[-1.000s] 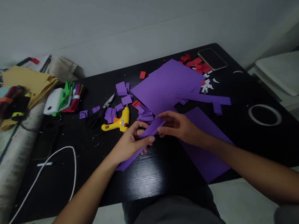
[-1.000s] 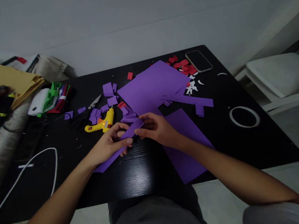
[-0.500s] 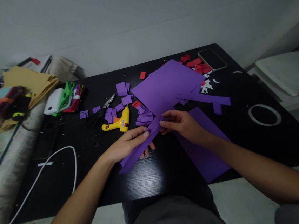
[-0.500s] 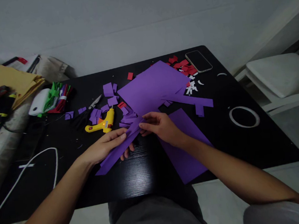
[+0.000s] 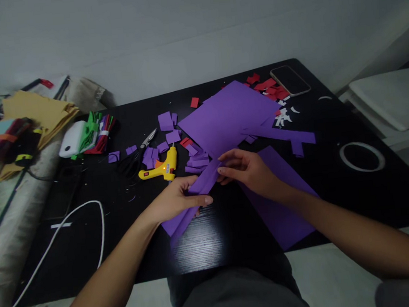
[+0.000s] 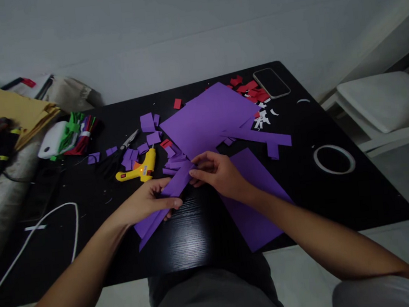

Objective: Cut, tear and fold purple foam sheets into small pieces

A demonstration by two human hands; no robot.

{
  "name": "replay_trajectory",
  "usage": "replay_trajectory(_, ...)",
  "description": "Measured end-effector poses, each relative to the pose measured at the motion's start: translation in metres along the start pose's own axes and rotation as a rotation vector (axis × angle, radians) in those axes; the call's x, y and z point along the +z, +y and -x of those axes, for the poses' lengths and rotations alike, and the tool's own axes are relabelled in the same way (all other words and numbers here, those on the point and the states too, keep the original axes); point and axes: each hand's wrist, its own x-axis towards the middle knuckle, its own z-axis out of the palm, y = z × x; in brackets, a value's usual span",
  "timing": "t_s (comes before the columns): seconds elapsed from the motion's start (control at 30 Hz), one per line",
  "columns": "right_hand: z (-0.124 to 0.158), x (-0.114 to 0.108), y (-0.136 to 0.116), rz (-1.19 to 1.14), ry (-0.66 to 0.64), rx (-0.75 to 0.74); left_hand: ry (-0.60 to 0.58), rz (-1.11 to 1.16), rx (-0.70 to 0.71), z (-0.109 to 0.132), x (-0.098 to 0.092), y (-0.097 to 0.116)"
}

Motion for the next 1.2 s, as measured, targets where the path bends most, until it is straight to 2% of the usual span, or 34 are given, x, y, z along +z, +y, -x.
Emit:
replay_trajectory(0.2,0.004,0.004,0.001,0.044,-0.043,-0.01,-0.01,0.049,0.07,0.0,0.002,-0.002)
replay_trajectory(0.37,0.008,0.013,0.004,0.009,-0.099,-0.015,0.042,0.1,0.098,-0.002,0.01,-0.003)
replay_trajectory(0.67,0.011,0.016,0.005,0.059,-0.054,-0.04,0.116,-0.094,0.191,-0.004,0.013,-0.008)
replay_trajectory(1.0,0.015,0.017,0.005,0.078,-0.069,-0.062,0.112,0.068,0.149,-0.003,0.014,-0.008)
replay_trajectory(1.2,0.016,0.018,0.004,0.076,-0.056,-0.076,0.115,0.069,0.157,-0.003,0.015,-0.006)
